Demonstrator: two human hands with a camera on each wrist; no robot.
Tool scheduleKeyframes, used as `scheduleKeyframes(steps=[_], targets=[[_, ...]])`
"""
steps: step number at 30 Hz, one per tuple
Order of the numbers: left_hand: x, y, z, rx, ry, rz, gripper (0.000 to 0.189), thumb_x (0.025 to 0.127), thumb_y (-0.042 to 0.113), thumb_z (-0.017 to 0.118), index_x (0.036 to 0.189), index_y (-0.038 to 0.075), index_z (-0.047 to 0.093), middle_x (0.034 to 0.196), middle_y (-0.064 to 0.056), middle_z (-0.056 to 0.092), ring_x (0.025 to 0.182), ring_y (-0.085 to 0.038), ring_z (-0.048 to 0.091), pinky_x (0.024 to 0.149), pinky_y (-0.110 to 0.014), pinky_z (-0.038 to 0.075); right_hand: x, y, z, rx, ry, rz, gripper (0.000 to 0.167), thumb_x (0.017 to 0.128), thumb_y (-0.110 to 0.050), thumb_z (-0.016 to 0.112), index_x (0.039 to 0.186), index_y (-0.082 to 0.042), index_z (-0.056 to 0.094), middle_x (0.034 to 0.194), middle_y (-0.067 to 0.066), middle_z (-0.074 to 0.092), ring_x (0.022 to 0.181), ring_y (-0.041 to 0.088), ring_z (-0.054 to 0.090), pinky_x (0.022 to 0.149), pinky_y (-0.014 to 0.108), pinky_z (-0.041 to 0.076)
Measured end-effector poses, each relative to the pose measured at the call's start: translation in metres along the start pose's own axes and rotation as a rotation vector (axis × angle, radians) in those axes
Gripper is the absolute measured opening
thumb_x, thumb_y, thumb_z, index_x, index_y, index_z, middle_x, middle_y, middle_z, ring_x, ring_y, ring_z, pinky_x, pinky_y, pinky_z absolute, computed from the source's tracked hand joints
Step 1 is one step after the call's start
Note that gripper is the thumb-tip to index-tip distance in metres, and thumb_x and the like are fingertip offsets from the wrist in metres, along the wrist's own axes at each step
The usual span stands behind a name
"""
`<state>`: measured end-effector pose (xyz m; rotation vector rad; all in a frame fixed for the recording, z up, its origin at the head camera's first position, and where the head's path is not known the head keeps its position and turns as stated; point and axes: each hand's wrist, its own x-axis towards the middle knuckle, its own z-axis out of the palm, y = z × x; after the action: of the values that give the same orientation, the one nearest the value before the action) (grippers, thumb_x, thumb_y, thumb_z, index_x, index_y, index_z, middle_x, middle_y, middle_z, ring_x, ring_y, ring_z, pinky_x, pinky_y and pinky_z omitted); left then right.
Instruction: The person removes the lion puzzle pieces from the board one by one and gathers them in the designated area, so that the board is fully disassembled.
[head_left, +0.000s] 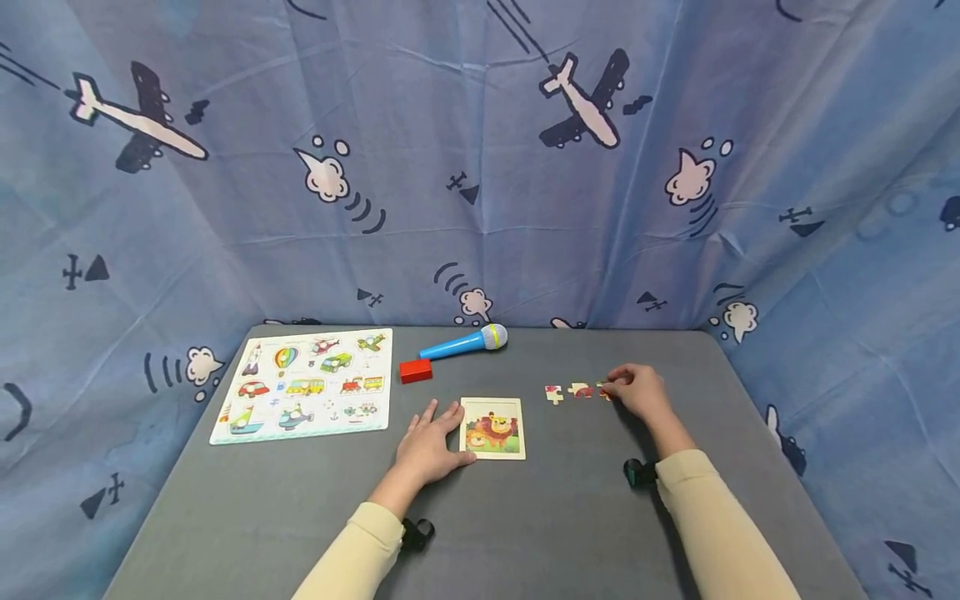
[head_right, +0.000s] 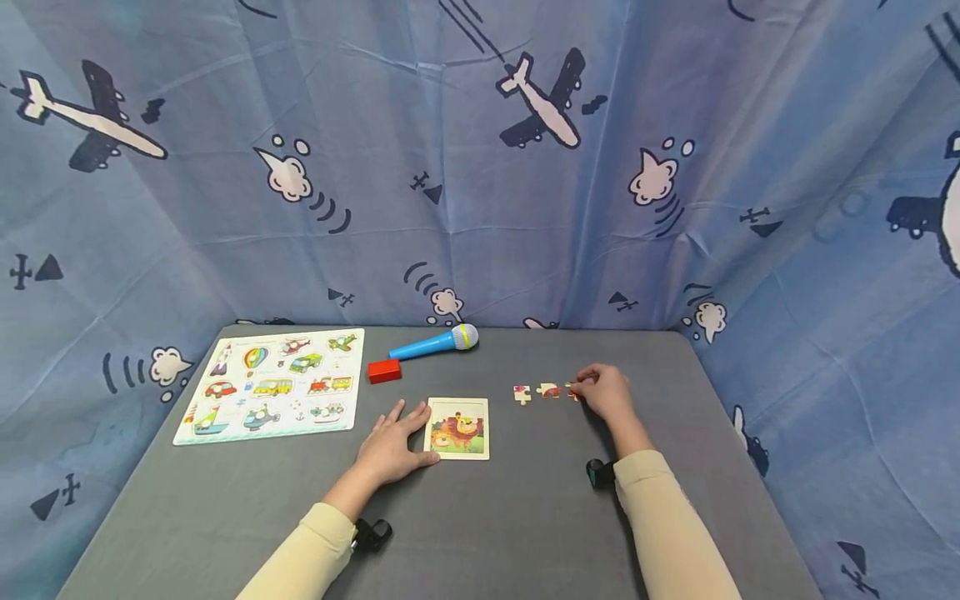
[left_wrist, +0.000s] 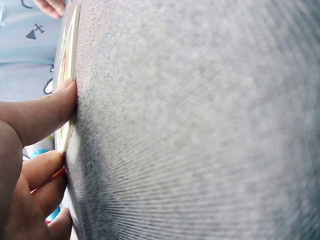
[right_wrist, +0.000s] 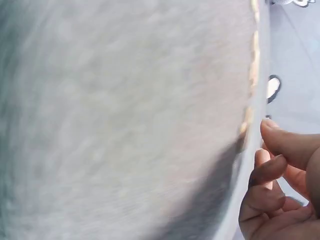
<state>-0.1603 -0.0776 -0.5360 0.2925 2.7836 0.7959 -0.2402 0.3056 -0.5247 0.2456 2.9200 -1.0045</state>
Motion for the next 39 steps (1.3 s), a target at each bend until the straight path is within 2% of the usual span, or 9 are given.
scheduleKeyframes(steps=[4,9,16,23,26,31,39], targets=[[0.0,0.0,0.0,-0.001,-0.003,0.003,0.083,0.083,0.046,0.08,0.153,0.019,0.045,0.162,0.003,0.037,0.156,-0.03,0.018,0.126,-0.054,0.016,-0.006,-0.011,-0.003,0.014,0.036,-0.052,0.028,0.093,-0.024,0.073,0.11,-0.001,0.072,0.093,0.013,0.072,0.079,0.024,0.064,0.066,0.033,0.05],[0.0,0.001,0.001,0.018,-0.044,0.022,0.084,0.084,0.049,0.077,0.155,0.019,0.043,0.163,0.002,0.036,0.156,-0.032,0.017,0.125,-0.055,0.018,-0.02,-0.026,-0.001,0.09,0.066,-0.118,0.025,0.094,-0.021,0.072,0.11,-0.001,0.073,0.09,0.013,0.074,0.07,0.016,0.065,0.059,0.029,0.052],[0.001,0.0,-0.003,0.031,-0.083,0.035,0.084,0.086,0.048,0.075,0.156,0.019,0.04,0.164,0.001,0.034,0.156,-0.031,0.016,0.125,-0.055,0.017,-0.041,-0.056,0.013,0.198,0.072,-0.202,0.023,0.092,-0.016,0.074,0.108,0.0,0.073,0.089,0.012,0.074,0.075,0.023,0.072,0.061,0.025,0.054],[0.001,0.0,-0.008,0.048,-0.1,0.025,0.084,0.085,0.046,0.077,0.156,0.019,0.041,0.163,0.002,0.035,0.156,-0.03,0.017,0.125,-0.054,0.018,-0.059,-0.079,0.032,0.227,0.075,-0.246,0.021,0.091,-0.015,0.076,0.106,-0.001,0.074,0.084,0.008,0.073,0.069,0.019,0.069,0.057,0.024,0.05],[0.0,0.001,-0.008,0.047,-0.092,0.02,0.083,0.085,0.046,0.078,0.155,0.019,0.042,0.163,0.002,0.036,0.156,-0.031,0.017,0.125,-0.054,0.018,-0.064,-0.088,0.041,0.247,0.056,-0.244,0.02,0.09,-0.015,0.077,0.104,-0.002,0.074,0.082,0.006,0.072,0.067,0.017,0.067,0.056,0.024,0.05],[-0.002,0.001,-0.006,0.052,-0.08,0.009,0.083,0.085,0.046,0.078,0.155,0.019,0.043,0.163,0.002,0.036,0.156,-0.031,0.018,0.125,-0.054,0.019,-0.07,-0.105,0.058,0.235,-0.02,-0.238,0.019,0.091,-0.018,0.076,0.105,-0.005,0.074,0.082,0.003,0.07,0.065,0.012,0.062,0.056,0.026,0.049],[0.001,0.002,-0.007,0.062,-0.066,-0.002,0.083,0.084,0.046,0.079,0.154,0.02,0.044,0.162,0.002,0.038,0.156,-0.03,0.019,0.125,-0.054,0.019,-0.075,-0.132,0.084,0.217,-0.095,-0.269,0.019,0.089,-0.017,0.078,0.104,-0.005,0.075,0.085,0.0,0.07,0.069,0.011,0.059,0.06,0.026,0.05]])
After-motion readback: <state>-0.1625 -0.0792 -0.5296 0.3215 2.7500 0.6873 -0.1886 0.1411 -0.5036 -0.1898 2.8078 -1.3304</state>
